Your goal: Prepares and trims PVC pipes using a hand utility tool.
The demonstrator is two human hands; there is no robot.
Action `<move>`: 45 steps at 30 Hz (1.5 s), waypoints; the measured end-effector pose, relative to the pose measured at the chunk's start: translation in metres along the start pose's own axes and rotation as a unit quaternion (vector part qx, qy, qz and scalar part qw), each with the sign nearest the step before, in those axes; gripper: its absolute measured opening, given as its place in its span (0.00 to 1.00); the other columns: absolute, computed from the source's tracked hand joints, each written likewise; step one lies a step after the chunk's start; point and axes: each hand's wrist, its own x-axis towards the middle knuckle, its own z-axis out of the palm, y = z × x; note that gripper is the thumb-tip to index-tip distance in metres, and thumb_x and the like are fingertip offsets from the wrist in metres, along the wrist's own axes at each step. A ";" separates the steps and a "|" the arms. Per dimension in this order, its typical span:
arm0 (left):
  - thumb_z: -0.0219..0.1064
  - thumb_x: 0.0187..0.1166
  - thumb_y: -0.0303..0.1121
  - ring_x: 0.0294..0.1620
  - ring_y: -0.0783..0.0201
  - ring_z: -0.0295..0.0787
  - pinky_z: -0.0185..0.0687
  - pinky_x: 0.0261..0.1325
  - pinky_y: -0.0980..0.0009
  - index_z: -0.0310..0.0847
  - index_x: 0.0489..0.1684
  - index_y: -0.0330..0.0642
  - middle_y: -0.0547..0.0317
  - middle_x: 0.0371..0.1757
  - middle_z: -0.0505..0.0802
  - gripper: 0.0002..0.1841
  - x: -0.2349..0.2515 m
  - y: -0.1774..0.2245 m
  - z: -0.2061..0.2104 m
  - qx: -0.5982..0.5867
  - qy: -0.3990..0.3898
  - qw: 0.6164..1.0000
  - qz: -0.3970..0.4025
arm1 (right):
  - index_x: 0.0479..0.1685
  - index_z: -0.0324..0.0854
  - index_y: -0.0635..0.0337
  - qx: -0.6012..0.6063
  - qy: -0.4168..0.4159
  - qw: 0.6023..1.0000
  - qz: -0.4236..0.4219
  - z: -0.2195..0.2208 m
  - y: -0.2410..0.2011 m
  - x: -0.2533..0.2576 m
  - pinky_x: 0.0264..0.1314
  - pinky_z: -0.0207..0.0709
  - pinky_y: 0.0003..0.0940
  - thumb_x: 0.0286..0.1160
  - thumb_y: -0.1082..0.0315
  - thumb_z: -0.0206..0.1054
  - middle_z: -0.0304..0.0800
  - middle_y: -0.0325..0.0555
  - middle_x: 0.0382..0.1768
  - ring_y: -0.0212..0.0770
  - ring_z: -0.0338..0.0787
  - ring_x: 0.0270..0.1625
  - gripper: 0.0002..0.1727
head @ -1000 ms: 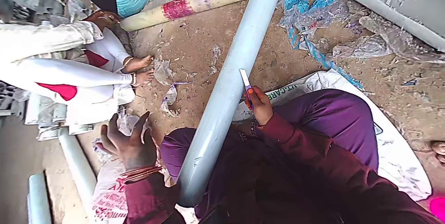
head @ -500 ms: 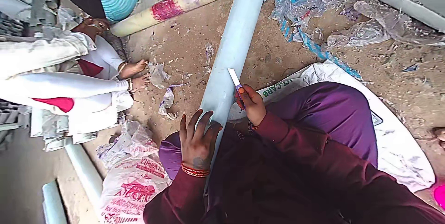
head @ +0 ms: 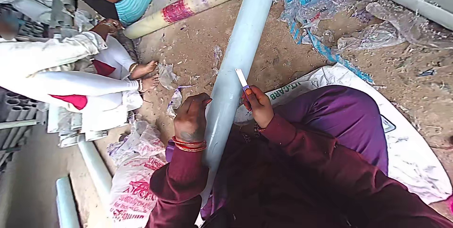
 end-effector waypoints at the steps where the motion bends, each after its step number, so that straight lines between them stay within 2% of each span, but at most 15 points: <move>1: 0.65 0.79 0.21 0.41 0.49 0.97 0.89 0.48 0.63 0.92 0.38 0.31 0.41 0.39 0.97 0.08 0.005 0.000 -0.001 -0.009 0.004 1.000 0.008 | 0.43 0.78 0.63 -0.002 0.002 1.000 -0.003 -0.001 0.000 0.001 0.28 0.70 0.14 0.92 0.69 0.48 0.75 0.27 0.22 0.17 0.73 0.22 0.14; 6: 0.57 0.79 0.15 0.51 0.49 0.98 0.90 0.55 0.63 0.94 0.47 0.32 0.42 0.51 0.97 0.16 0.001 -0.010 -0.002 -0.003 0.016 1.000 0.017 | 0.41 0.76 0.61 0.002 -0.004 1.000 -0.004 -0.004 -0.004 0.002 0.28 0.70 0.13 0.91 0.71 0.46 0.73 0.25 0.19 0.16 0.73 0.21 0.13; 10: 0.68 0.77 0.24 0.43 0.51 0.98 0.90 0.50 0.66 0.95 0.41 0.31 0.42 0.41 0.98 0.08 -0.017 -0.027 -0.010 0.007 0.042 0.998 -0.042 | 0.39 0.77 0.62 0.004 -0.028 0.999 0.016 -0.001 -0.005 0.002 0.29 0.72 0.12 0.89 0.74 0.46 0.76 0.24 0.20 0.16 0.75 0.22 0.14; 13: 0.70 0.74 0.27 0.47 0.43 0.96 0.88 0.57 0.59 0.94 0.35 0.32 0.38 0.40 0.96 0.08 -0.030 -0.045 -0.024 0.036 0.072 0.992 -0.101 | 0.40 0.77 0.61 -0.019 -0.048 0.998 0.029 -0.001 -0.003 0.001 0.28 0.73 0.12 0.89 0.73 0.45 0.77 0.23 0.21 0.16 0.76 0.22 0.14; 18: 0.70 0.78 0.35 0.62 0.36 0.90 0.81 0.66 0.47 0.91 0.35 0.30 0.35 0.55 0.94 0.13 -0.057 -0.083 -0.046 0.080 0.054 0.982 -0.162 | 0.42 0.76 0.60 -0.052 -0.053 0.997 0.033 -0.003 -0.003 0.002 0.21 0.72 0.12 0.90 0.72 0.42 0.77 0.21 0.18 0.16 0.76 0.17 0.15; 21: 0.67 0.77 0.27 0.55 0.35 0.94 0.85 0.61 0.47 0.93 0.36 0.31 0.36 0.46 0.96 0.09 -0.063 -0.088 -0.050 0.098 0.055 0.975 -0.192 | 0.42 0.75 0.60 -0.053 -0.021 0.998 0.017 -0.001 -0.007 0.007 0.19 0.73 0.13 0.91 0.72 0.41 0.78 0.22 0.19 0.17 0.76 0.16 0.15; 25: 0.72 0.76 0.33 0.33 0.45 0.91 0.85 0.43 0.56 0.92 0.35 0.29 0.40 0.33 0.94 0.12 -0.060 -0.090 -0.040 0.088 0.075 0.974 -0.197 | 0.44 0.74 0.56 -0.059 0.006 0.996 -0.066 0.006 -0.022 0.035 0.20 0.74 0.12 0.92 0.71 0.41 0.79 0.21 0.19 0.17 0.78 0.16 0.15; 27: 0.66 0.79 0.26 0.55 0.35 0.92 0.84 0.63 0.50 0.94 0.42 0.31 0.40 0.44 0.97 0.09 -0.060 -0.089 -0.032 0.074 0.069 0.977 -0.188 | 0.44 0.74 0.56 -0.065 0.009 0.994 -0.089 0.005 -0.021 0.044 0.20 0.75 0.12 0.92 0.70 0.41 0.79 0.21 0.18 0.17 0.78 0.16 0.14; 29: 0.58 0.73 0.12 0.79 0.23 0.72 0.65 0.80 0.34 0.94 0.55 0.42 0.33 0.70 0.87 0.22 -0.059 -0.089 -0.027 0.072 0.034 0.982 -0.171 | 0.45 0.74 0.58 -0.069 0.019 0.994 -0.088 -0.001 -0.011 0.046 0.20 0.75 0.12 0.91 0.72 0.41 0.80 0.21 0.18 0.17 0.79 0.17 0.14; 31: 0.57 0.68 0.08 0.82 0.23 0.68 0.53 0.81 0.26 0.93 0.61 0.50 0.34 0.77 0.83 0.30 -0.061 -0.090 -0.028 0.083 -0.008 0.982 -0.168 | 0.46 0.74 0.61 -0.081 0.033 0.994 -0.059 -0.008 -0.001 0.041 0.21 0.74 0.13 0.91 0.72 0.40 0.79 0.22 0.19 0.17 0.78 0.17 0.15; 33: 0.56 0.76 0.15 0.61 0.36 0.93 0.70 0.76 0.34 0.91 0.62 0.42 0.44 0.52 0.97 0.22 -0.070 -0.095 -0.034 0.073 -0.030 0.979 -0.189 | 0.45 0.74 0.61 -0.082 0.040 0.995 -0.026 -0.011 0.005 0.036 0.21 0.74 0.13 0.92 0.72 0.40 0.78 0.24 0.19 0.18 0.77 0.17 0.15; 35: 0.57 0.74 0.21 0.51 0.35 0.95 0.68 0.77 0.33 0.84 0.70 0.32 0.43 0.41 0.98 0.23 -0.080 -0.097 -0.040 0.037 -0.056 0.971 -0.230 | 0.44 0.74 0.61 -0.079 0.037 0.996 -0.017 -0.010 0.005 0.035 0.21 0.74 0.13 0.91 0.73 0.39 0.78 0.24 0.19 0.18 0.77 0.17 0.15; 39: 0.73 0.71 0.41 0.72 0.20 0.78 0.50 0.78 0.19 0.76 0.76 0.27 0.30 0.62 0.91 0.35 -0.098 -0.064 -0.059 0.038 -0.082 0.968 -0.234 | 0.40 0.73 0.60 -0.062 0.029 0.997 -0.033 -0.010 0.004 0.038 0.22 0.75 0.14 0.91 0.73 0.38 0.79 0.25 0.19 0.19 0.79 0.18 0.16; 42: 0.61 0.80 0.51 0.71 0.36 0.85 0.70 0.77 0.40 0.86 0.67 0.39 0.41 0.66 0.91 0.27 -0.117 -0.008 -0.060 0.040 -0.069 0.987 -0.136 | 0.39 0.72 0.56 -0.054 0.022 0.998 -0.038 -0.012 0.007 0.037 0.25 0.78 0.16 0.91 0.72 0.38 0.80 0.25 0.19 0.21 0.81 0.19 0.16; 45: 0.66 0.77 0.52 0.72 0.46 0.87 0.75 0.78 0.51 0.87 0.66 0.44 0.45 0.69 0.90 0.26 -0.138 0.020 -0.039 -0.058 -0.089 0.989 -0.100 | 0.41 0.73 0.53 -0.068 0.021 0.996 -0.047 -0.013 0.012 0.035 0.28 0.81 0.18 0.92 0.70 0.39 0.81 0.24 0.20 0.21 0.82 0.21 0.16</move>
